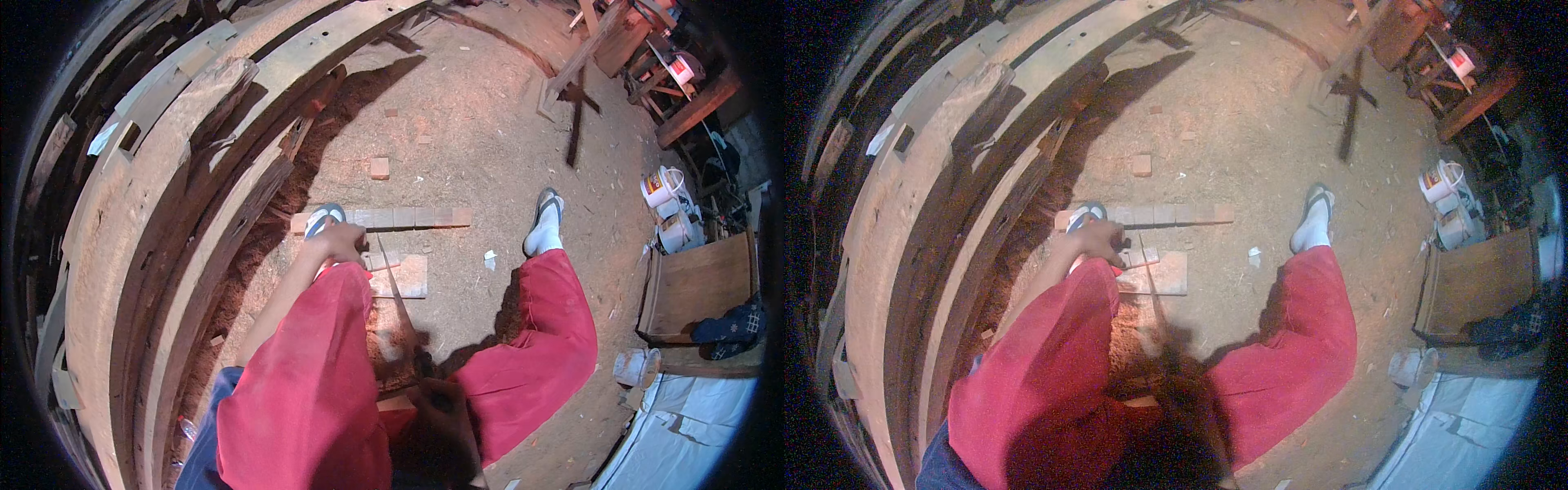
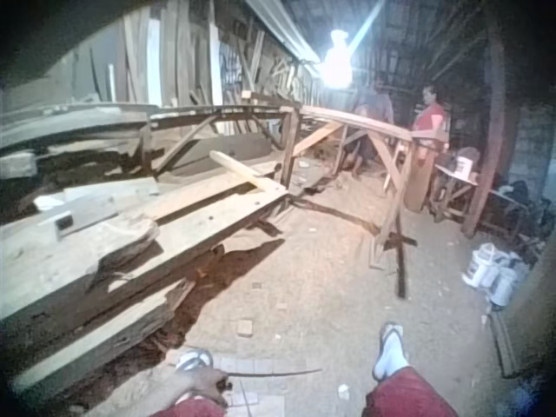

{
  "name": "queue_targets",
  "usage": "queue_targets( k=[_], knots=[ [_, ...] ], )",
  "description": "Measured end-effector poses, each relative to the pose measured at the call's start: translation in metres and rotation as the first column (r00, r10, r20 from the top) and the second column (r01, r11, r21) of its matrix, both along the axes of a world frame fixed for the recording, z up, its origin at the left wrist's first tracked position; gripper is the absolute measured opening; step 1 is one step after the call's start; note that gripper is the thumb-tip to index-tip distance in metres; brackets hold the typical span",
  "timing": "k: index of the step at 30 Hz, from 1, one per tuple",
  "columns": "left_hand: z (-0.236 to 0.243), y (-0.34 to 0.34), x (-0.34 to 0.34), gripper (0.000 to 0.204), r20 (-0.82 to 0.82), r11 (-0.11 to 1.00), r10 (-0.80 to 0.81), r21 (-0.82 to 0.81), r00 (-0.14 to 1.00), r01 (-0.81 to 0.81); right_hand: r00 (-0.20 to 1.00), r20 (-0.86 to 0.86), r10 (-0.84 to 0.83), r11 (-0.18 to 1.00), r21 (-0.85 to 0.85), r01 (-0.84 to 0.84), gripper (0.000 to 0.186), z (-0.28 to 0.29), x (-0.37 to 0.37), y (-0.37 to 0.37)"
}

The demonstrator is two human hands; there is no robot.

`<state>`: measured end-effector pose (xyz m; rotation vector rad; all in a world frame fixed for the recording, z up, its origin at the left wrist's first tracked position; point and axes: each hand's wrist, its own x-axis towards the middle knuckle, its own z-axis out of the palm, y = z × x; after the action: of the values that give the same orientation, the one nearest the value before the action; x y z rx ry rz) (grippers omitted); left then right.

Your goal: The person uses a hand saw to cut a small piece of wood that is resting on a brick on the floor. The person holds the wood with their left hand and saws with their right hand, creating sawdust.

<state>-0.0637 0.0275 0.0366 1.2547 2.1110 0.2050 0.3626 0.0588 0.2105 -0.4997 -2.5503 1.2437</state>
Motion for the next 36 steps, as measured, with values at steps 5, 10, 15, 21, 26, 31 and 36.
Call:
queue_targets(
  k=[5,10,15,21,26,31,36],
  knots=[
    [-0.019,0.01,0.014,0.077,-0.101,0.993,-0.088,-0.082,0.991,0.079,1.0,0.018,0.01,0.999,0.05,-0.01,0.039,-0.002,0.004,0.0],
    [-0.027,0.019,0.0,0.073,-0.095,0.946,-0.264,-0.22,0.96,0.238,0.992,0.125,-0.001,1.0,0.031,-0.003,0.037,-0.007,0.005,0.002],
    [-0.026,0.032,0.003,0.062,-0.091,0.921,-0.313,-0.272,0.945,0.279,0.863,0.372,-0.342,0.678,-0.538,0.5,0.041,-0.038,0.013,-0.002],
    [-0.029,0.025,0.003,0.064,-0.095,0.931,-0.294,-0.254,0.951,0.262,0.849,0.396,-0.348,0.685,-0.511,0.519,0.048,-0.045,0.011,-0.003],
    [-0.03,0.028,0.007,0.063,-0.149,0.917,-0.316,-0.303,0.937,0.261,0.778,0.513,-0.362,0.597,-0.514,0.616,0.049,-0.025,-0.002,-0.002],
    [-0.033,0.031,0.011,0.057,-0.183,0.915,-0.328,-0.305,0.927,0.264,0.807,0.481,-0.342,0.661,-0.488,0.57,0.049,-0.021,-0.001,-0.001],
    [-0.041,0.03,0.016,0.048,-0.227,0.92,-0.335,-0.289,0.914,0.265,0.924,0.314,-0.219,0.857,-0.39,0.336,0.048,-0.024,0.001,-0.001]
  ],
)
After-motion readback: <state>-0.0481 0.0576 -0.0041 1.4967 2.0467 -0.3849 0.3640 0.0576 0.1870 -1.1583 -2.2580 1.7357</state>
